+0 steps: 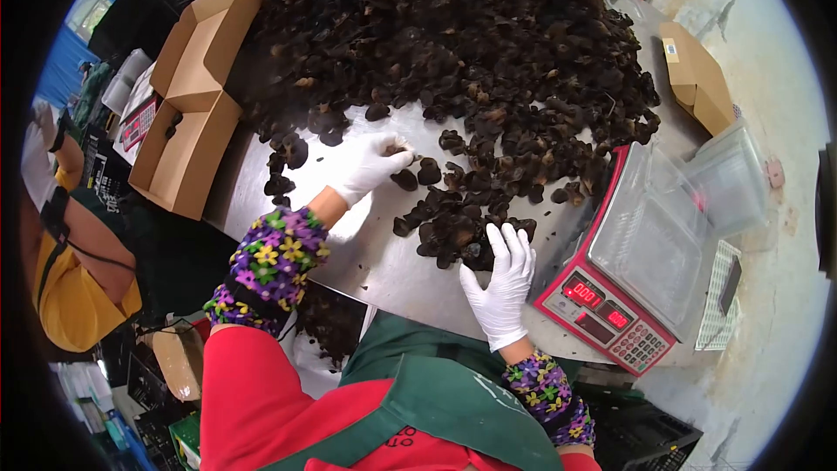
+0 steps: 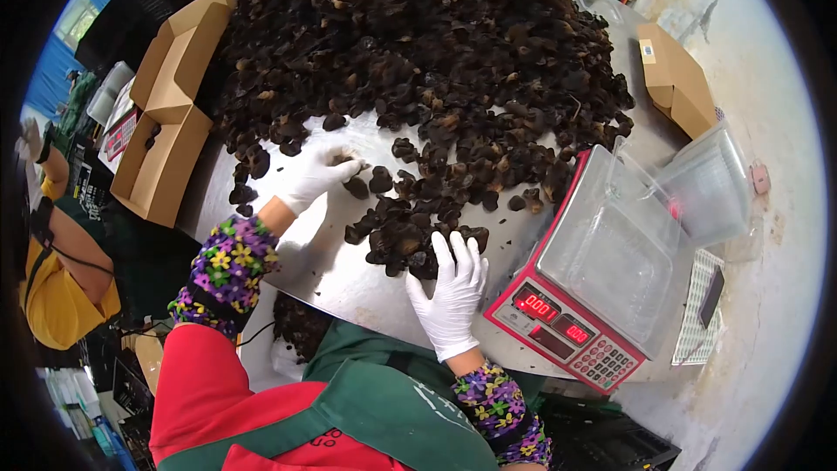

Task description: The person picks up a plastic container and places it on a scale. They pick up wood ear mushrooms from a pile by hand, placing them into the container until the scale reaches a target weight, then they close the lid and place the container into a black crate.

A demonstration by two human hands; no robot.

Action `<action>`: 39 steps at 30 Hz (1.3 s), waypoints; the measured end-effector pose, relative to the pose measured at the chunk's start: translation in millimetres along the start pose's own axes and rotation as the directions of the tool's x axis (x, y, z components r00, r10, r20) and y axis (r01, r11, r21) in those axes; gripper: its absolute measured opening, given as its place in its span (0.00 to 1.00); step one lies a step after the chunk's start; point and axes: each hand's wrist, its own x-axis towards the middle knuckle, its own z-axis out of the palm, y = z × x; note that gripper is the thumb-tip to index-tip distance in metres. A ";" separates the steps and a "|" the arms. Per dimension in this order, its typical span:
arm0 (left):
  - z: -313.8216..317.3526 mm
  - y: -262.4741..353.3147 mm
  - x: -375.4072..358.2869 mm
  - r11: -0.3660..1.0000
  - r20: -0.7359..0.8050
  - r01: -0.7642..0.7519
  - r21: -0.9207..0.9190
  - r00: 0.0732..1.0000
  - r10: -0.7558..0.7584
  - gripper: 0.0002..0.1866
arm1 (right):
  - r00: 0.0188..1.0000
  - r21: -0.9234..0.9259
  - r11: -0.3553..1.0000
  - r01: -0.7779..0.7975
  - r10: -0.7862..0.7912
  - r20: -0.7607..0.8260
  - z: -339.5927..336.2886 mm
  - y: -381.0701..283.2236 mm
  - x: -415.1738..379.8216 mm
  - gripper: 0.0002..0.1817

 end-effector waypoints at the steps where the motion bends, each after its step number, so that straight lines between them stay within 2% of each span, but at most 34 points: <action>1: -5.9 -6.2 -10.3 0.972 0.059 0.109 -0.210 0.993 -0.099 0.08 | 1.000 -0.005 1.000 0.000 0.000 0.002 0.0 -0.4 -0.1 0.44; 2: -13.6 -5.5 -19.8 0.889 0.135 0.219 -0.402 0.974 -0.180 0.09 | 1.000 0.003 1.000 0.007 -0.007 0.005 0.1 -0.6 0.1 0.44; 3: -26.1 -2.0 -29.1 0.915 0.180 0.255 -0.312 0.962 -0.207 0.06 | 1.000 0.002 1.000 0.007 -0.007 -0.001 0.3 -0.5 0.3 0.44; 4: -35.2 -3.2 -40.0 0.915 0.174 0.257 -0.311 0.962 -0.211 0.06 | 1.000 -0.001 1.000 0.008 -0.008 -0.005 0.1 -0.2 0.0 0.44; 6: -51.6 -9.3 -66.1 0.948 0.309 0.283 -0.148 0.923 -0.227 0.09 | 1.000 0.017 1.000 0.010 -0.010 0.003 -0.6 0.1 -0.4 0.44; 8: -71.8 0.0 -95.2 0.926 0.428 0.337 0.173 0.820 -0.379 0.11 | 1.000 0.041 0.999 0.006 -0.006 -0.008 -1.3 -0.5 -0.1 0.44; 10: -88.1 -9.1 -133.1 0.961 0.447 0.066 0.269 0.875 -0.185 0.14 | 1.000 0.040 0.999 0.006 -0.006 -0.009 -1.3 -0.4 0.2 0.44; 11: -95.4 11.5 -141.1 0.933 0.427 0.152 0.326 0.857 -0.289 0.17 | 1.000 0.037 0.999 0.011 -0.010 -0.010 -0.9 -0.3 0.2 0.44; 12: -95.2 11.3 -145.2 0.932 0.429 0.154 0.329 0.854 -0.293 0.17 | 1.000 0.040 0.999 0.007 -0.007 -0.008 -0.4 -0.2 0.0 0.44; 14: -94.0 7.0 -152.5 0.965 0.202 0.195 0.173 0.952 -0.229 0.22 | 1.000 0.047 0.999 0.014 -0.014 -0.015 -0.1 -0.1 -0.1 0.44; 15: -83.1 0.2 -149.1 0.979 0.069 0.127 0.161 0.988 -0.139 0.23 | 1.000 0.045 0.999 0.025 -0.025 -0.010 -1.3 -0.4 0.7 0.45; 16: -72.2 -6.7 -141.7 0.963 -0.041 -0.051 0.263 0.997 0.064 0.23 | 1.000 0.044 0.999 0.031 -0.030 -0.008 -1.2 -0.9 1.1 0.45; 17: -57.1 -3.1 -130.2 0.965 -0.125 -0.040 0.259 0.989 0.074 0.24 | 0.999 0.077 0.997 0.031 -0.029 -0.031 -0.9 -1.3 1.1 0.45; 18: -35.8 -1.9 -116.1 0.992 -0.221 -0.045 0.117 0.973 0.071 0.24 | 0.998 0.109 0.993 0.032 -0.026 -0.053 -0.7 -1.2 0.7 0.46; 19: -16.4 5.3 -101.3 0.999 -0.266 0.006 0.037 0.964 0.004 0.26 | 0.999 0.111 0.993 0.033 -0.029 -0.035 -0.7 0.1 -0.4 0.49; 21: 28.0 -21.9 -58.5 0.985 -0.292 -0.121 0.120 0.944 0.151 0.29 | 1.000 0.079 0.997 0.021 -0.020 -0.020 -8.6 -2.2 1.3 0.50; 23: 59.7 -11.5 -31.6 0.980 -0.297 -0.046 0.195 0.949 0.104 0.32 | 1.000 0.036 0.999 0.000 0.000 0.013 -10.4 -0.7 3.8 0.53; 24: 71.7 -5.4 -24.6 0.968 -0.313 -0.096 0.231 0.935 0.167 0.32 | 1.000 0.043 0.999 -0.016 0.015 0.027 -14.1 -0.3 6.6 0.54; 25: 77.9 12.4 -23.1 0.981 -0.275 -0.071 0.180 0.954 0.119 0.31 | 0.999 0.033 0.999 -0.018 0.017 0.032 -14.8 1.4 7.8 0.55; 26: 90.1 13.3 -17.8 0.973 -0.234 -0.100 0.209 0.961 0.149 0.29 | 0.999 0.020 1.000 -0.020 0.020 0.028 -14.5 4.4 10.1 0.56; 28: 107.2 24.7 -21.1 0.931 -0.230 -0.218 0.293 0.929 0.290 0.24 | 0.999 0.028 1.000 -0.008 0.006 0.051 -7.8 7.5 13.0 0.58; 31: 118.7 32.2 -25.4 0.947 -0.228 -0.272 0.172 0.924 0.307 0.17 | 0.996 0.001 0.999 0.034 -0.034 0.081 1.5 2.5 18.6 0.60; 34: 121.1 36.7 -27.6 0.944 -0.230 -0.274 0.184 0.922 0.312 0.17 | 0.995 0.016 0.996 0.084 -0.085 0.049 14.6 -2.5 26.0 0.60; 36: 108.9 37.8 -25.8 0.970 -0.110 -0.209 0.126 0.969 0.223 0.17 | 0.994 0.029 0.996 0.085 -0.086 0.060 13.3 -2.4 29.5 0.60; 37: 100.3 38.8 -26.7 0.962 -0.087 -0.205 0.181 0.971 0.224 0.19 | 0.994 0.051 0.995 0.080 -0.084 0.063 11.1 -1.3 29.6 0.60; 39: 84.7 38.4 -36.8 0.919 -0.222 -0.234 0.318 0.924 0.312 0.25 | 0.994 0.065 0.993 0.094 -0.098 0.058 3.1 -0.4 30.9 0.61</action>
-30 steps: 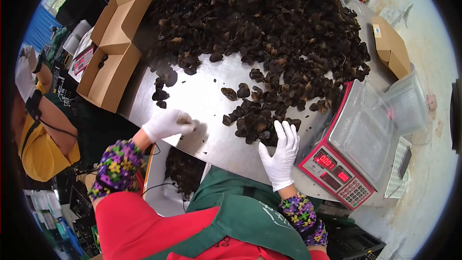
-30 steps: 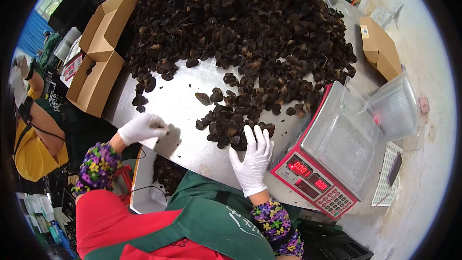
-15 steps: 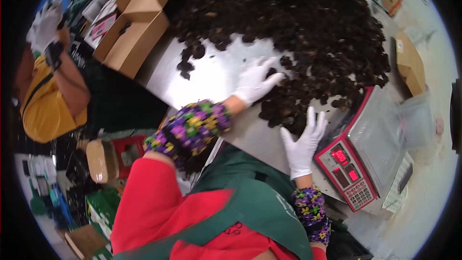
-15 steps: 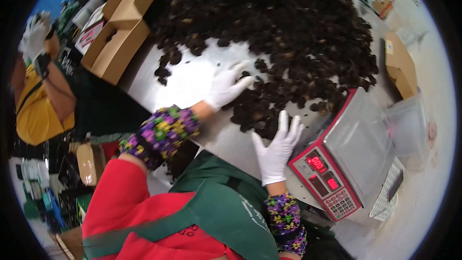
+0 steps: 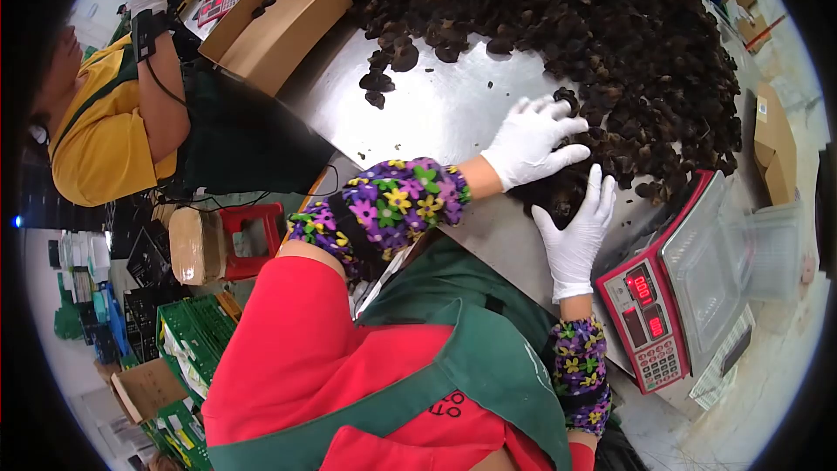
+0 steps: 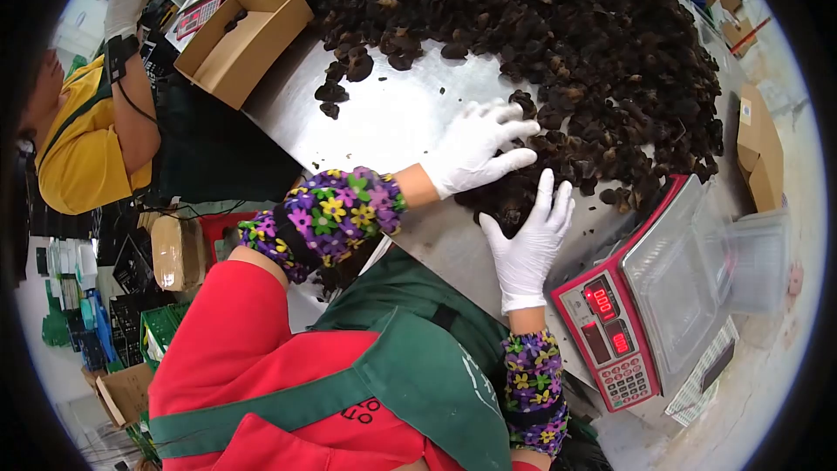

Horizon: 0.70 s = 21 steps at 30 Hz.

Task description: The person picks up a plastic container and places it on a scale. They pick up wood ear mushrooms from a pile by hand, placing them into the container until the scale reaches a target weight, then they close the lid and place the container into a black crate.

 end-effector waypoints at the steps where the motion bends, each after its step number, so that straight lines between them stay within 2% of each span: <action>1: -7.7 -3.9 -2.4 0.998 -0.068 -0.003 0.056 0.998 0.007 0.27 | 1.000 0.004 1.000 0.003 -0.003 -0.001 -5.2 -0.7 0.6 0.61; 3: -18.5 -5.7 -12.3 0.999 -0.029 0.047 0.010 0.998 -0.047 0.31 | 0.999 -0.016 0.999 -0.039 0.040 0.027 -12.6 -1.8 -1.6 0.62; 5: -2.8 -5.1 -34.4 0.955 -0.084 0.295 -0.034 0.951 -0.297 0.32 | 0.999 -0.027 0.999 -0.037 0.038 0.036 -8.7 -2.3 -3.0 0.64; 6: 7.9 1.2 -41.4 0.941 -0.030 0.332 0.066 0.943 -0.330 0.34 | 0.997 -0.063 0.997 -0.033 0.037 0.061 -5.5 -4.9 -1.9 0.64; 7: 13.5 5.9 -41.6 0.957 -0.072 0.269 0.112 0.962 -0.262 0.33 | 0.996 -0.100 0.995 -0.025 0.033 0.085 -2.5 -6.7 0.1 0.64; 9: 25.9 10.4 -28.5 0.970 -0.159 0.219 -0.107 0.959 -0.234 0.27 | 0.995 -0.112 0.994 -0.010 0.021 0.093 4.9 -5.3 4.4 0.64; 11: 39.1 13.7 -18.6 0.988 -0.193 0.096 -0.119 0.974 -0.118 0.18 | 0.998 -0.082 0.996 0.041 -0.038 0.047 13.5 1.4 8.2 0.64; 13: 40.1 16.9 -11.2 0.981 -0.136 0.095 -0.172 0.984 -0.119 0.15 | 0.999 -0.079 0.997 0.007 -0.004 0.038 18.6 5.8 12.4 0.64; 15: 33.5 22.0 -8.4 0.954 -0.045 0.161 -0.251 0.983 -0.178 0.13 | 0.998 -0.068 0.996 0.060 -0.060 0.009 19.4 12.4 17.0 0.64; 16: 41.1 21.5 -11.5 0.962 -0.175 0.069 -0.266 0.977 -0.119 0.13 | 0.995 -0.108 0.989 0.096 -0.097 -0.005 19.7 10.6 18.0 0.63; 18: 34.5 33.8 -14.8 0.901 -0.088 0.165 -0.401 0.972 -0.217 0.11 | 0.999 -0.153 0.987 0.039 -0.044 -0.029 24.3 10.8 12.9 0.63; 20: 36.4 40.6 -18.0 0.832 -0.131 0.168 -0.529 0.952 -0.276 0.11 | 0.997 -0.029 0.998 0.047 -0.049 -0.057 23.0 7.6 12.5 0.59; 21: 35.2 43.7 -19.2 0.789 -0.081 0.225 -0.572 0.942 -0.327 0.11 | 0.995 0.083 0.994 0.070 -0.063 -0.081 21.7 6.0 11.7 0.57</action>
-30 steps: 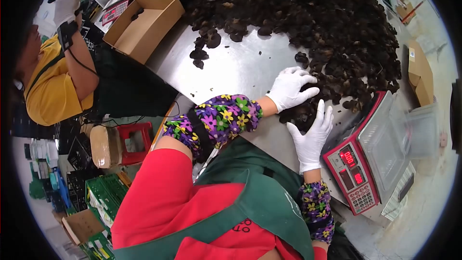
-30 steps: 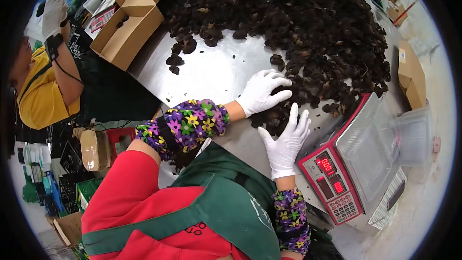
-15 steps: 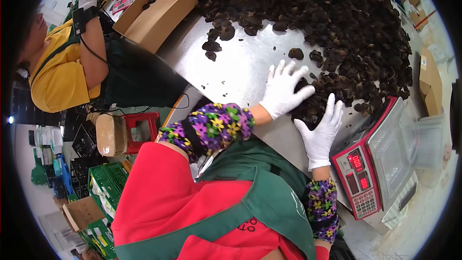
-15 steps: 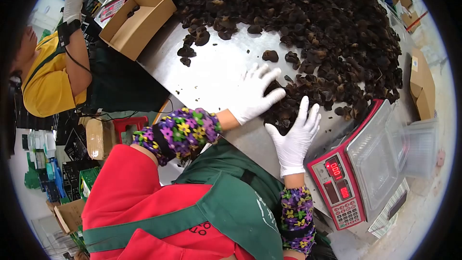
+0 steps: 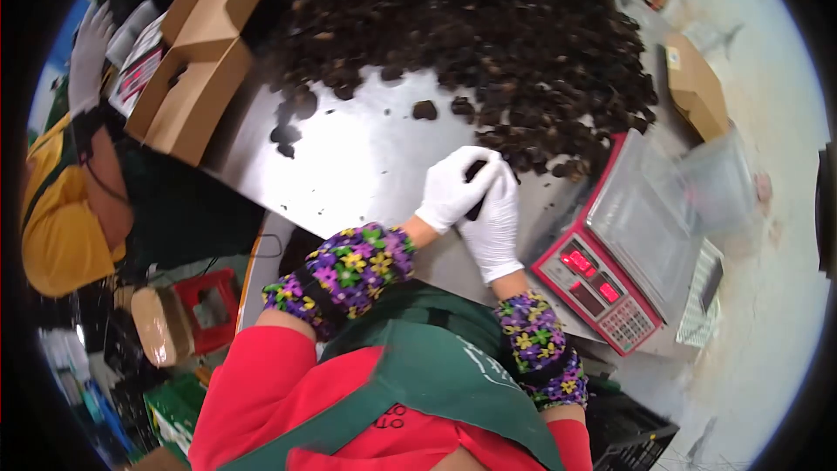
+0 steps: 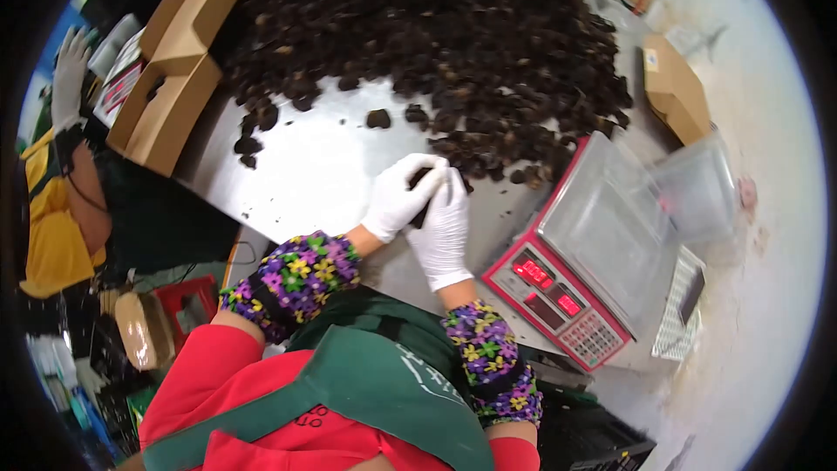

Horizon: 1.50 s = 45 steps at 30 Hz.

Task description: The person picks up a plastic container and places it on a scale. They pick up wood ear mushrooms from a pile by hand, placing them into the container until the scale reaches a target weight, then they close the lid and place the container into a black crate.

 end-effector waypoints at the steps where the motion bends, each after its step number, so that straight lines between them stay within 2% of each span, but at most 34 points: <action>1: -3.1 10.5 -0.9 0.991 0.029 0.114 -0.066 0.993 -0.112 0.12 | 1.000 0.026 0.999 -0.020 0.021 -0.016 0.1 -3.6 -2.6 0.56; 2: -2.7 6.4 -1.5 0.975 0.047 0.188 -0.119 0.982 -0.184 0.12 | 0.999 0.047 0.999 -0.006 0.008 -0.035 1.3 -2.7 -5.6 0.54; 4: -2.1 -3.0 -1.0 0.951 0.124 0.221 -0.217 0.972 -0.198 0.13 | 0.998 0.135 0.990 -0.033 0.041 -0.056 2.7 -2.3 -9.1 0.52; 6: -3.2 -2.2 0.2 0.893 0.178 0.346 -0.286 0.935 -0.306 0.12 | 0.997 0.197 0.979 -0.045 0.057 -0.059 -4.7 -8.7 -4.8 0.52; 9: 2.3 6.3 0.8 0.854 0.062 0.322 -0.409 0.943 -0.327 0.10 | 0.996 0.240 0.970 0.034 -0.012 -0.090 -13.9 -8.6 3.6 0.53; 12: 6.0 67.6 14.2 0.847 0.033 0.147 -0.511 0.988 -0.152 0.09 | 0.984 0.229 0.967 0.112 -0.076 -0.160 -50.4 -21.2 23.2 0.57; 14: 11.8 108.6 25.5 0.856 0.089 0.140 -0.497 0.990 -0.110 0.08 | 0.964 0.151 0.971 0.185 -0.149 -0.221 -94.6 -32.4 37.7 0.58; 15: 20.0 131.6 30.5 0.868 0.082 0.063 -0.493 0.996 -0.026 0.08 | 0.951 0.069 0.975 0.210 -0.188 -0.248 -119.1 -34.9 43.4 0.60; 16: 30.2 150.4 34.7 0.867 0.106 0.041 -0.496 0.994 0.013 0.08 | 0.956 0.027 0.982 0.186 -0.175 -0.235 -143.0 -34.8 46.8 0.58; 18: 60.8 180.2 39.8 0.850 0.117 0.000 -0.527 0.991 0.073 0.09 | 0.927 -0.136 0.967 0.215 -0.246 -0.282 -184.7 -27.0 50.6 0.55; 20: 94.7 187.7 42.4 0.869 0.153 -0.102 -0.483 0.968 0.199 0.10 | 0.919 -0.228 0.956 0.183 -0.249 -0.305 -213.8 -5.9 46.9 0.51; 22: 135.4 185.2 40.7 0.881 0.183 -0.102 -0.461 0.961 0.207 0.10 | 0.931 -0.265 0.957 0.120 -0.201 -0.304 -237.8 11.5 35.8 0.49; 23: 157.7 175.6 40.7 0.926 0.170 -0.164 -0.340 0.958 0.232 0.11 | 0.945 -0.278 0.960 0.042 -0.129 -0.302 -244.2 23.3 29.7 0.47; 24: 155.5 190.0 33.9 0.946 0.218 -0.142 -0.293 0.953 0.211 0.14 | 0.954 -0.287 0.957 -0.032 -0.056 -0.295 -248.2 35.7 23.5 0.45; 25: 170.0 173.9 40.2 0.933 0.185 -0.309 -0.185 0.922 0.341 0.18 | 0.967 -0.259 0.963 -0.076 0.008 -0.254 -250.0 45.9 18.2 0.47; 27: 188.3 161.2 45.3 0.916 -0.043 -0.401 0.000 0.915 0.401 0.21 | 0.981 -0.238 0.961 -0.138 0.100 -0.168 -256.5 61.8 9.4 0.51; 28: 180.1 165.6 51.5 0.915 -0.091 -0.403 0.008 0.911 0.402 0.21 | 0.984 -0.249 0.956 -0.154 0.124 -0.132 -259.1 64.2 7.0 0.53; 30: 163.8 172.0 72.2 0.949 -0.126 -0.302 -0.090 0.949 0.290 0.19 | 0.990 -0.271 0.955 -0.123 0.097 -0.105 -265.4 62.6 8.2 0.56; 31: 152.4 175.2 85.4 0.956 -0.160 -0.267 -0.120 0.956 0.247 0.17 | 0.994 -0.357 0.929 -0.099 0.076 -0.080 -269.4 58.5 9.3 0.56; 32: 138.6 179.4 99.1 0.973 -0.160 -0.183 -0.144 0.974 0.159 0.16 | 0.993 -0.544 0.833 -0.099 0.048 -0.108 -271.7 44.3 10.2 0.49; 34: 122.6 173.9 135.5 0.983 -0.275 -0.030 -0.180 0.961 -0.021 0.15 | 0.949 -0.595 0.803 -0.030 -0.163 -0.268 -263.0 5.2 13.7 0.33; 35: 117.3 164.5 154.4 0.968 -0.336 -0.014 -0.250 0.939 -0.074 0.16 | 0.968 -0.232 0.966 -0.113 0.055 -0.245 -253.3 -16.6 11.9 0.24; 36: 112.4 150.3 173.8 0.949 -0.401 -0.013 -0.316 0.908 -0.121 0.16 | 0.964 0.162 0.963 -0.215 0.236 -0.126 -238.8 -36.7 9.6 0.16; 38: 104.6 128.9 205.2 0.976 -0.512 0.019 -0.219 0.849 -0.131 0.17 | 0.977 0.254 0.964 -0.074 0.019 0.212 -194.7 -63.7 5.4 0.09; 39: 97.2 130.8 209.2 0.982 -0.560 0.095 -0.166 0.810 -0.173 0.18 | 0.915 0.408 0.870 -0.278 0.112 0.387 -165.8 -69.9 -0.1 0.10; 40: 88.0 133.6 210.9 0.969 -0.538 0.177 -0.171 0.808 -0.242 0.18 | 0.802 0.478 0.729 -0.490 0.160 0.576 -140.1 -78.2 -3.9 0.10; 42: 79.4 134.9 211.6 0.955 -0.535 0.253 -0.156 0.791 -0.297 0.17 | 0.755 0.590 0.489 -0.642 0.270 0.598 -108.4 -107.3 -3.9 0.11; 44: 67.5 135.3 210.4 0.926 -0.472 0.267 -0.265 0.802 -0.367 0.15 | 0.722 0.561 0.483 -0.672 0.262 0.640 -85.0 -91.0 -0.4 0.13; 45: 66.1 131.5 214.8 0.929 -0.495 0.246 -0.276 0.792 -0.357 0.15 | 0.693 0.545 0.452 -0.706 0.285 0.662 -72.0 -82.2 -2.7 0.14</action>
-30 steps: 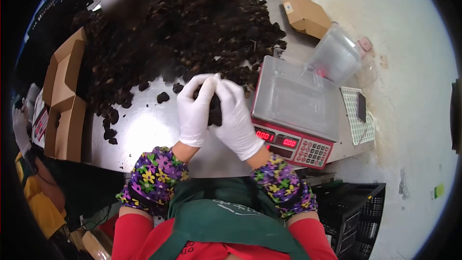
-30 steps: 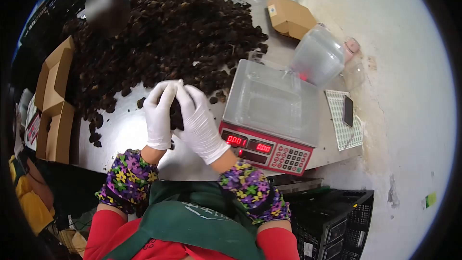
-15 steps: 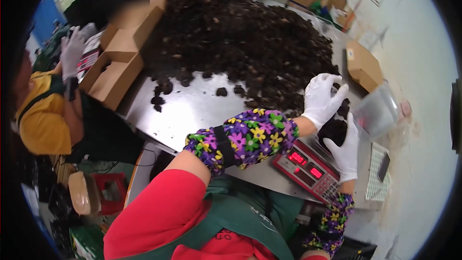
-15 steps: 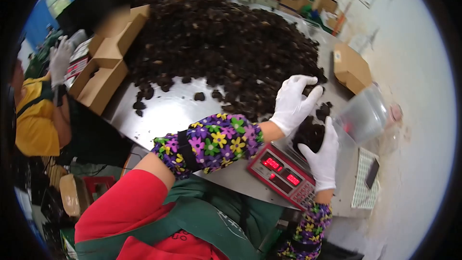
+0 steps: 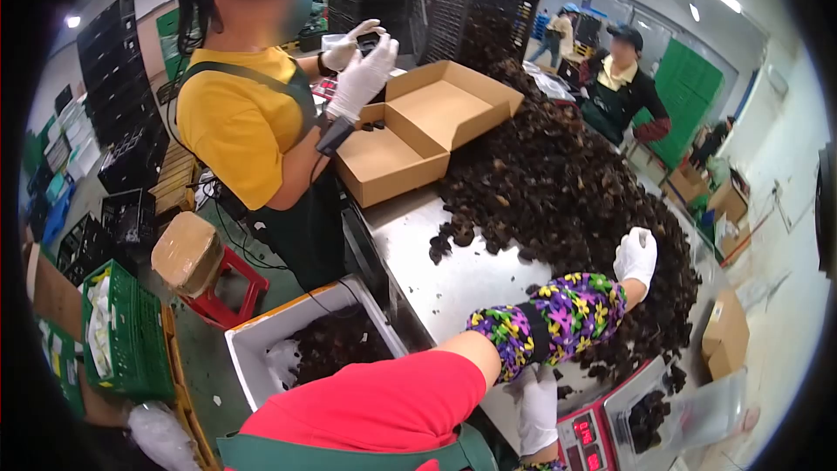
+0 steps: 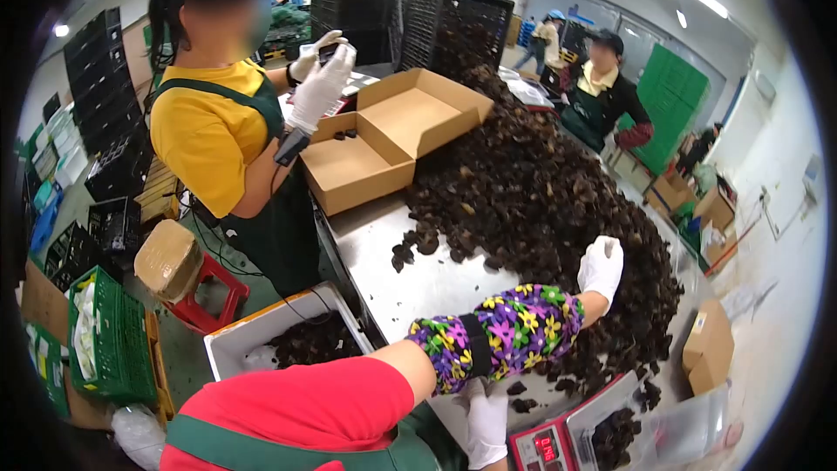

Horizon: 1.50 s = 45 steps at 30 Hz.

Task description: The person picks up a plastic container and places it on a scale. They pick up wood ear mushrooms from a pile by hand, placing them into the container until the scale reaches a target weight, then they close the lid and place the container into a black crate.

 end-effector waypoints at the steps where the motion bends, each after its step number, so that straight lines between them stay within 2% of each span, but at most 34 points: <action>1: 2.6 0.8 0.8 1.000 -0.021 -0.022 -0.017 1.000 0.021 0.15 | 0.996 0.118 0.992 0.052 -0.060 0.063 3.6 0.5 -3.6 0.16; 3: 5.2 1.0 9.5 0.995 0.010 0.003 -0.103 1.000 -0.002 0.16 | 0.990 0.424 0.905 -0.034 -0.027 0.137 21.8 -9.6 -16.0 0.21; 5: 15.7 -3.7 13.7 0.960 0.062 0.106 -0.258 0.994 -0.093 0.14 | 0.987 0.435 0.900 -0.024 -0.049 0.155 11.4 8.8 -1.4 0.23; 7: 75.8 -61.6 43.8 0.793 0.206 0.216 -0.569 0.971 -0.117 0.11 | 0.983 0.488 0.872 -0.032 -0.061 0.173 2.7 25.8 14.7 0.23; 8: 91.5 -68.0 45.3 0.660 0.341 0.350 -0.665 0.928 -0.149 0.07 | 0.982 0.518 0.855 -0.035 -0.067 0.178 -0.7 33.0 22.0 0.23; 9: 115.4 -77.5 50.5 0.606 0.410 0.438 -0.664 0.891 -0.194 0.07 | 0.980 0.546 0.837 -0.038 -0.075 0.182 -4.4 38.8 29.3 0.23; 11: 76.9 -26.8 22.1 0.578 0.660 0.700 -0.418 0.672 -0.336 0.09 | 0.976 0.602 0.797 -0.043 -0.094 0.195 -10.0 45.4 43.0 0.23; 12: 77.3 -19.5 15.1 0.578 0.661 0.700 -0.419 0.672 -0.334 0.09 | 0.976 0.618 0.785 -0.047 -0.095 0.194 -13.2 46.6 45.8 0.23; 14: 80.4 -12.7 3.8 0.430 0.818 0.802 -0.415 0.535 -0.209 0.14 | 0.976 0.598 0.800 -0.038 -0.097 0.192 -19.0 44.0 48.2 0.23; 19: 70.2 28.1 -26.2 0.329 0.880 0.850 -0.411 0.464 -0.100 0.12 | 0.977 0.478 0.878 0.011 -0.111 0.181 -35.6 34.9 51.3 0.24; 21: 53.5 54.1 -40.9 0.357 0.888 0.843 -0.403 0.455 -0.070 0.11 | 0.975 0.388 0.920 0.051 -0.129 0.179 -38.5 32.3 55.1 0.24; 23: 48.7 61.2 -49.4 0.521 0.910 0.762 -0.385 0.409 0.073 0.11 | 0.971 0.236 0.964 0.124 -0.167 0.171 -38.5 31.9 61.6 0.24; 24: 47.8 66.3 -51.7 0.619 0.904 0.706 -0.345 0.427 0.017 0.12 | 0.965 0.111 0.977 0.183 -0.200 0.170 -37.6 35.0 66.7 0.24; 25: 41.2 61.6 -56.6 0.619 0.905 0.707 -0.342 0.425 0.015 0.12 | 0.945 -0.093 0.953 0.288 -0.268 0.185 -38.6 43.5 73.6 0.24; 26: 31.3 56.0 -64.8 0.859 0.758 0.190 -0.475 0.584 0.290 0.13 | 0.908 -0.418 0.807 0.417 -0.355 0.221 -39.4 53.1 82.7 0.24; 27: 21.2 49.9 -69.6 0.799 0.592 -0.397 -0.452 0.537 0.602 0.13 | 0.868 -0.593 0.639 0.490 -0.425 0.259 -41.3 63.6 87.3 0.24; 28: -12.7 51.3 -74.1 0.703 0.575 -0.564 -0.433 0.428 0.697 0.13 | 0.849 -0.617 0.595 0.516 -0.453 0.273 -36.7 65.4 87.1 0.24; 29: -32.0 42.1 -71.8 0.647 0.629 -0.668 -0.368 0.333 0.702 0.13 | 0.848 -0.583 0.625 0.519 -0.463 0.259 -32.0 67.6 86.7 0.24; 30: -52.3 28.5 -63.0 0.547 0.683 -0.773 -0.322 0.210 0.700 0.12 | 0.909 -0.211 0.890 0.405 -0.367 0.197 -8.0 31.9 62.6 0.30; 31: -74.3 12.4 -53.0 0.412 0.637 -0.821 -0.395 0.077 0.767 0.10 | 0.908 -0.203 0.890 0.408 -0.371 0.196 -8.4 23.7 49.9 0.30; 33: -138.7 -10.7 -36.3 0.279 0.687 -0.921 -0.273 0.016 0.726 0.09 | 0.951 -0.208 0.928 0.308 -0.297 0.083 -11.7 17.1 37.9 0.32; 34: -171.3 -27.6 -25.8 0.257 0.729 -0.946 -0.195 0.036 0.684 0.10 | 0.947 -0.290 0.901 0.322 -0.308 0.096 -23.2 26.1 43.2 0.35; 35: -206.6 -38.3 -18.8 0.291 0.796 -0.953 -0.087 0.109 0.596 0.12 | 0.945 -0.280 0.903 0.327 -0.312 0.097 -31.9 34.7 45.9 0.35; 36: -242.9 -52.0 -16.6 0.244 0.813 -0.968 0.058 0.187 0.551 0.14 | 0.953 -0.316 0.900 0.300 -0.300 0.050 -38.3 43.0 48.4 0.34; 37: -272.6 -80.8 -10.1 0.316 0.835 -0.935 0.159 0.298 0.462 0.17 | 0.957 -0.350 0.896 0.272 -0.290 0.002 -40.0 46.6 52.0 0.32; 38: -302.7 -96.9 -13.0 0.319 0.814 -0.905 0.280 0.400 0.422 0.18 | 0.955 -0.314 0.913 0.261 -0.292 -0.055 -32.2 43.3 48.6 0.30; 39: -330.3 -112.9 -18.5 0.318 0.776 -0.860 0.400 0.502 0.381 0.20 | 0.955 -0.298 0.916 0.267 -0.293 -0.047 -28.9 52.9 54.3 0.30; 41: -368.2 -160.6 -29.4 0.364 0.616 -0.815 0.451 0.579 0.534 0.21 | 0.873 -0.448 0.805 0.388 -0.478 -0.101 -24.3 78.7 70.5 0.29; 42: -375.8 -174.2 -36.6 0.350 0.617 -0.814 0.464 0.580 0.532 0.21 | 0.849 -0.514 0.759 0.400 -0.518 -0.105 -17.6 80.8 68.3 0.29; 43: -380.7 -179.0 -45.5 0.338 0.570 -0.761 0.553 0.642 0.512 0.23 | 0.850 -0.501 0.764 0.407 -0.518 -0.098 -11.5 82.9 65.4 0.29; 44: -383.7 -182.4 -47.9 0.325 0.517 -0.700 0.636 0.699 0.494 0.25 | 0.827 -0.586 0.691 0.423 -0.558 -0.062 -6.4 85.2 62.6 0.29; 45: -381.2 -185.7 -48.7 0.317 0.519 -0.697 0.643 0.701 0.490 0.25 | 0.805 -0.665 0.611 0.431 -0.593 -0.024 -4.0 89.0 61.6 0.29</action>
